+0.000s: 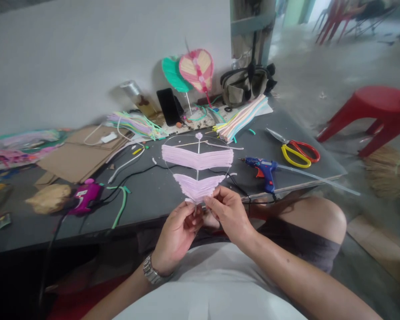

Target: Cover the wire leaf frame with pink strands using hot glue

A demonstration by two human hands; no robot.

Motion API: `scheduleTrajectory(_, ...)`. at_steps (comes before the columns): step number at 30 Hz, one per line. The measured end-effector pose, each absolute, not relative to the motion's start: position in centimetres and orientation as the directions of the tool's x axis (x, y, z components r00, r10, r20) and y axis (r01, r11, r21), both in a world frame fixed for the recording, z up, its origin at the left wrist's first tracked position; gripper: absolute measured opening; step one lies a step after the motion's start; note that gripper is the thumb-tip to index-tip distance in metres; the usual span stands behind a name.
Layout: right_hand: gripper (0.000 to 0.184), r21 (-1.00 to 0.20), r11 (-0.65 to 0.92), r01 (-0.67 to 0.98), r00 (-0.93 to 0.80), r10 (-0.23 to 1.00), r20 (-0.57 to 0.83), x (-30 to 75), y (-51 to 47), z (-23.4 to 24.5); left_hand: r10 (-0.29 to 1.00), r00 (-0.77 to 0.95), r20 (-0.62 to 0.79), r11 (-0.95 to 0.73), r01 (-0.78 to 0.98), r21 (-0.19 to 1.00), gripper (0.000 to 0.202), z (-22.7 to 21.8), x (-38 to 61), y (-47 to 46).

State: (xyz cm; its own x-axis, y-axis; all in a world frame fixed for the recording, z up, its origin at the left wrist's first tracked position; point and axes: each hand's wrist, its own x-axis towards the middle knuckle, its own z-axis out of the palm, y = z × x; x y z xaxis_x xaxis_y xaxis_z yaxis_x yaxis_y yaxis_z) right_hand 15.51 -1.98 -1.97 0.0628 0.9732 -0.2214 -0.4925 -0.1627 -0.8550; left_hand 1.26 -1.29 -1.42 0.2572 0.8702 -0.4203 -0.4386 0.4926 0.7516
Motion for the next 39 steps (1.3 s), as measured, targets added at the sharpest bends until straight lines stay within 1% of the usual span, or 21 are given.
scheduleTrajectory(5,0.044,-0.857,-0.13,-0.498,0.082,0.977,-0.196,15.36,-2.0,-1.91,0.887,0.251,-0.387,0.46,-0.418,0.784,0.038,-1.62,1.18,-1.36)
scheduleTrajectory(10,0.046,-0.866,-0.115,-0.486,0.116,0.974,-0.195,15.41,-2.05,-1.61,0.879,0.254,-0.403,0.477,-0.462,0.748,0.03,-1.78,1.15,-1.32)
scheduleTrajectory(14,0.047,-0.869,-0.129,-0.478,0.116,0.971,-0.208,15.44,-2.06,-1.61,0.87,0.257,-0.422,0.494,-0.462,0.736,0.026,-1.64,1.23,-1.3)
scheduleTrajectory(22,0.044,-0.871,-0.109,-0.479,0.108,0.977,-0.182,15.4,-2.09,-2.12,0.869,0.258,-0.423,0.495,-0.465,0.734,0.031,-1.85,1.23,-1.31)
scheduleTrajectory(31,0.045,-0.885,-0.115,-0.45,0.115,0.976,-0.186,15.42,-2.22,-1.9,0.866,0.27,-0.421,0.501,-0.479,0.721,0.03,-1.58,1.35,-1.31)
scheduleTrajectory(35,0.044,-0.907,-0.091,-0.41,0.131,0.979,-0.158,15.29,-2.34,-1.94,0.879,0.247,-0.408,0.477,-0.478,0.737,0.03,-1.94,1.36,-1.27)
scheduleTrajectory(39,0.042,-0.924,-0.077,-0.375,0.135,0.981,-0.137,15.22,-2.41,-2.0,0.895,0.202,-0.399,0.445,-0.479,0.756,0.035,-2.16,1.47,-1.23)
